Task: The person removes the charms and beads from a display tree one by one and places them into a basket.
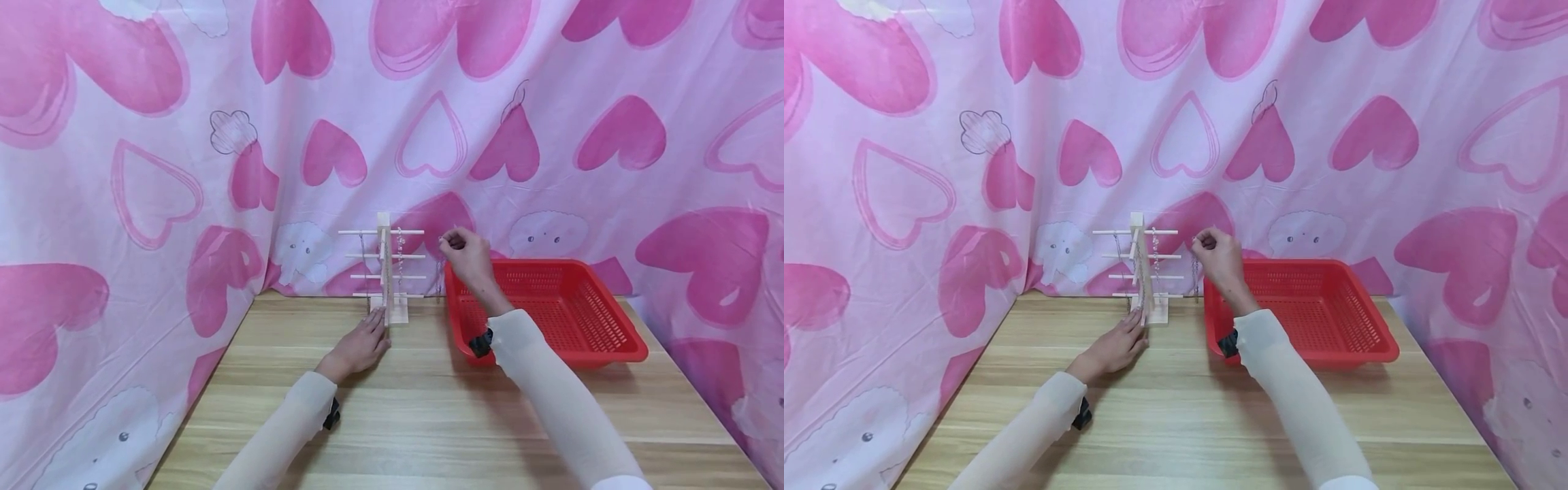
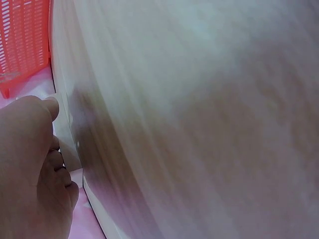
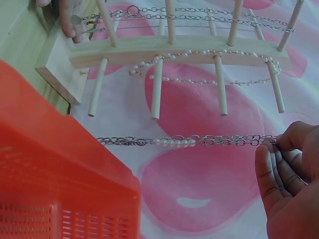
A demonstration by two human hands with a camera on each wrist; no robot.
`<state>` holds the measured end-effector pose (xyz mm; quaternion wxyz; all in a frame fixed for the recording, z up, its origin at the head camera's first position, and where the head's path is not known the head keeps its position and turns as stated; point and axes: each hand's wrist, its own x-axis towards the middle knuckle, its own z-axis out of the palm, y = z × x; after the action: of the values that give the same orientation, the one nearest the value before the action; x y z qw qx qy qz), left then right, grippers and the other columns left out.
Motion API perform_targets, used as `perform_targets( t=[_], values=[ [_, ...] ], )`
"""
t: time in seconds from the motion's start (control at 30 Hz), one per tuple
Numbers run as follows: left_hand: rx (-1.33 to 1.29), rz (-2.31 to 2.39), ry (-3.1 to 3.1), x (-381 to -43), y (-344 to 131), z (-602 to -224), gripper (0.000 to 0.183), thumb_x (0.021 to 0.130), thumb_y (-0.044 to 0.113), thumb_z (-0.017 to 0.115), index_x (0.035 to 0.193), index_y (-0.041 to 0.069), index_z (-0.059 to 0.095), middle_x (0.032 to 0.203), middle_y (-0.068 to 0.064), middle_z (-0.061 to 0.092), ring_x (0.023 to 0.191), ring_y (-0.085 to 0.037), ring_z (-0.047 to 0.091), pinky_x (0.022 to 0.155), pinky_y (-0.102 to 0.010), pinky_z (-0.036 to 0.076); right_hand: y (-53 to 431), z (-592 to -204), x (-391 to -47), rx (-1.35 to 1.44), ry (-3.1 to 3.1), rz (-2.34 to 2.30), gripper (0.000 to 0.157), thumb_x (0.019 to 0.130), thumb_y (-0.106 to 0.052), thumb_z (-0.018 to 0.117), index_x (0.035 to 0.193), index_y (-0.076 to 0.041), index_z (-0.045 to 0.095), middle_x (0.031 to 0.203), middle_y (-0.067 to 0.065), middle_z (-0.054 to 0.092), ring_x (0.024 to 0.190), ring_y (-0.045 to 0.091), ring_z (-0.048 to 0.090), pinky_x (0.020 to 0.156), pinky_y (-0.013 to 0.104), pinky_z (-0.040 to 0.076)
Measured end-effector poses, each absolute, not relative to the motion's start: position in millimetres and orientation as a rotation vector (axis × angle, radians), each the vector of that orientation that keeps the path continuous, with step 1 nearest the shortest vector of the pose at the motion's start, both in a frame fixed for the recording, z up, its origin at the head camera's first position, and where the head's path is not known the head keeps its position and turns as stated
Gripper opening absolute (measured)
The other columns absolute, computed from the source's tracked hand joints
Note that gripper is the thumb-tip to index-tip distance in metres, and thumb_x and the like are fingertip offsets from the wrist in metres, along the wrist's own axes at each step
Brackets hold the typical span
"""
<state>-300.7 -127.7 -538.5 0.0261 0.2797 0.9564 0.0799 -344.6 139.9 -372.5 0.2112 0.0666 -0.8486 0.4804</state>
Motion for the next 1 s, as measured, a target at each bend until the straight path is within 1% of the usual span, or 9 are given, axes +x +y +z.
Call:
perform_targets(
  t=[0.1, 0.23, 0.37, 0.7, 1.0],
  values=[
    [0.865, 0.251, 2.954, -301.0, -127.8, -538.2, 0.067, 0.117, 0.037, 0.038, 0.166, -0.007, 0.024, 0.176, -0.023, 0.019, 0.165, -0.037, 0.020, 0.135, -0.048, 0.024, 142.4, -370.2, -343.9, 0.182, -2.368, 1.325, 0.015, 0.100, -0.014, 0.070, 0.106, -0.001, 0.075, 0.100, 0.017, 0.074, 0.093, 0.027, 0.068, 0.083, 0.033, 0.060],
    [0.866, 0.254, 2.953, -300.7, -127.9, -535.9, 0.067, 0.117, 0.037, 0.037, 0.166, -0.006, 0.023, 0.176, -0.023, 0.018, 0.165, -0.037, 0.020, 0.135, -0.049, 0.024, 145.2, -366.3, -344.2, 0.192, -2.354, 1.312, 0.014, 0.099, -0.014, 0.070, 0.105, -0.001, 0.076, 0.098, 0.017, 0.074, 0.091, 0.025, 0.068, 0.077, 0.024, 0.056],
    [0.873, 0.249, 2.953, -300.7, -127.8, -535.0, 0.067, 0.117, 0.037, 0.037, 0.166, -0.007, 0.023, 0.176, -0.023, 0.018, 0.165, -0.037, 0.020, 0.135, -0.049, 0.024, 148.5, -361.3, -343.6, 0.209, -2.342, 1.309, 0.014, 0.099, -0.013, 0.071, 0.104, -0.001, 0.076, 0.097, 0.017, 0.074, 0.089, 0.024, 0.067, 0.074, 0.019, 0.053],
    [0.858, 0.270, 2.939, -299.6, -127.9, -535.0, 0.068, 0.116, 0.037, 0.038, 0.167, -0.006, 0.021, 0.177, -0.023, 0.017, 0.165, -0.037, 0.019, 0.135, -0.049, 0.024, 156.7, -346.0, -339.5, 0.240, -2.308, 1.279, 0.014, 0.099, -0.012, 0.072, 0.104, 0.000, 0.076, 0.095, 0.018, 0.075, 0.086, 0.023, 0.067, 0.071, 0.013, 0.050],
    [0.854, 0.266, 2.938, -300.3, -127.7, -536.3, 0.069, 0.116, 0.037, 0.038, 0.167, -0.006, 0.020, 0.177, -0.023, 0.016, 0.166, -0.037, 0.018, 0.136, -0.048, 0.023, 166.8, -337.1, -337.8, 0.266, -2.301, 1.246, 0.014, 0.100, -0.012, 0.070, 0.106, 0.000, 0.076, 0.096, 0.018, 0.075, 0.086, 0.023, 0.067, 0.072, 0.013, 0.050]
  ],
)
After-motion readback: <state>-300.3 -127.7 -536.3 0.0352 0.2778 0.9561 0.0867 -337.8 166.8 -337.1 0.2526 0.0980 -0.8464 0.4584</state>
